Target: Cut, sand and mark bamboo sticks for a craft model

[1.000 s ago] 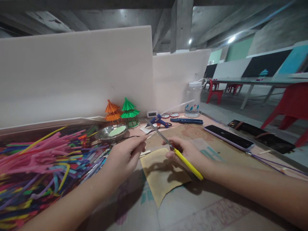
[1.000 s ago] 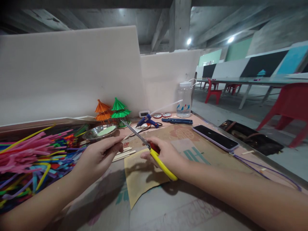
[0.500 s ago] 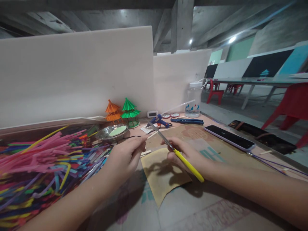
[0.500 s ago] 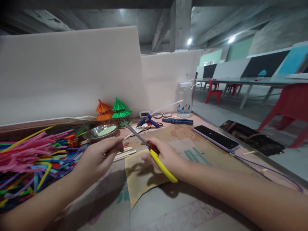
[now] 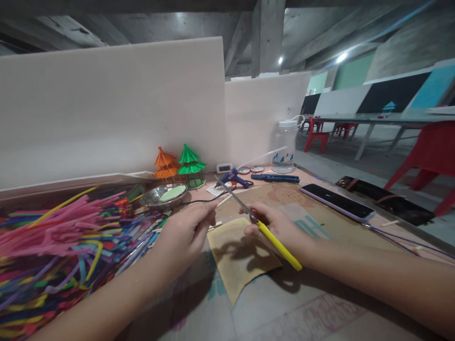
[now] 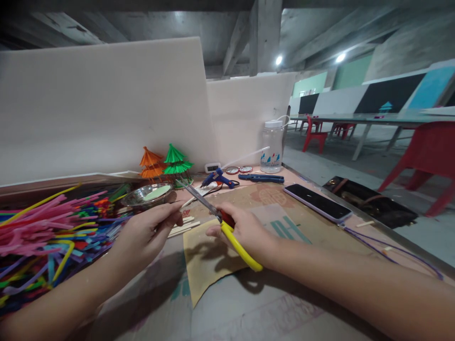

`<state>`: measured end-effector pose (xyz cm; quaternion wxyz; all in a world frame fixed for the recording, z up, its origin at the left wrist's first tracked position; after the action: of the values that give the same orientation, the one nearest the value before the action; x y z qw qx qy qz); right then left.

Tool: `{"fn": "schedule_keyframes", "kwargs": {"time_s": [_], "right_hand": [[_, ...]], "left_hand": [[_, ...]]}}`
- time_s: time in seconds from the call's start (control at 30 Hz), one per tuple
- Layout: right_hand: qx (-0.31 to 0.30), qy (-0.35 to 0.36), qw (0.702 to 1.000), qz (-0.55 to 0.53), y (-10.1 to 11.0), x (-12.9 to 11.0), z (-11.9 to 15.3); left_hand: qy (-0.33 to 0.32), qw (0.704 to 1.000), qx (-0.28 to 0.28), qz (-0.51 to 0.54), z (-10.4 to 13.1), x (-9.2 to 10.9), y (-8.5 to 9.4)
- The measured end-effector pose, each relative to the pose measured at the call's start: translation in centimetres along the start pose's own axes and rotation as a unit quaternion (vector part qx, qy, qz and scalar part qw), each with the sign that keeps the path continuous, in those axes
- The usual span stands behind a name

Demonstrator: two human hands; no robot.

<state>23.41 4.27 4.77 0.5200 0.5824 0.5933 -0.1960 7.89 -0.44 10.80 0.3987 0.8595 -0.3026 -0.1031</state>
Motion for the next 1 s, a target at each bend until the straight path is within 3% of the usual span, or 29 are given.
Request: {"fn": "schedule_keyframes", "kwargs": {"time_s": [0.27,0.5,0.67,0.77,0.87,1.0], "right_hand": [[0.001,-0.032,0.999,-0.012,0.0,0.5,-0.1],[-0.001,0.005,0.999,-0.034,-0.4,-0.5,-0.1],[0.028,-0.019,0.996,0.085,1.9,1.3,-2.5],[0.032,0.011,0.974,0.223,4.2,3.1,-4.2],[0.001,0.023,0.959,0.282,5.4,5.4,-5.1],[-0.062,0.046,0.957,0.280,4.5,5.9,-5.1]], "left_hand": [[0.023,1.000,-0.016,0.011,0.2,-0.5,-0.2],[0.064,0.997,-0.030,0.039,0.0,-1.2,-0.4],[0.078,0.995,-0.036,0.055,-0.1,-1.3,-0.7],[0.095,0.992,-0.051,0.062,0.5,-1.9,-2.4],[0.090,0.990,-0.084,0.067,1.6,-2.1,-5.3],[0.073,0.992,-0.096,0.033,2.6,-2.2,-7.5]]}}
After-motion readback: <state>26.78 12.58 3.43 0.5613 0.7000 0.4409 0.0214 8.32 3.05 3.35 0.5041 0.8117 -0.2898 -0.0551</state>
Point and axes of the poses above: each hand's wrist, its own z-axis away from the middle knuckle, its own y-axis out of the back of the hand, x = y × z, the point moved 10 cm from there along -z, towards the middle knuckle, and after that the axes turned 11 degrees about -z, right-handed, at the moved point
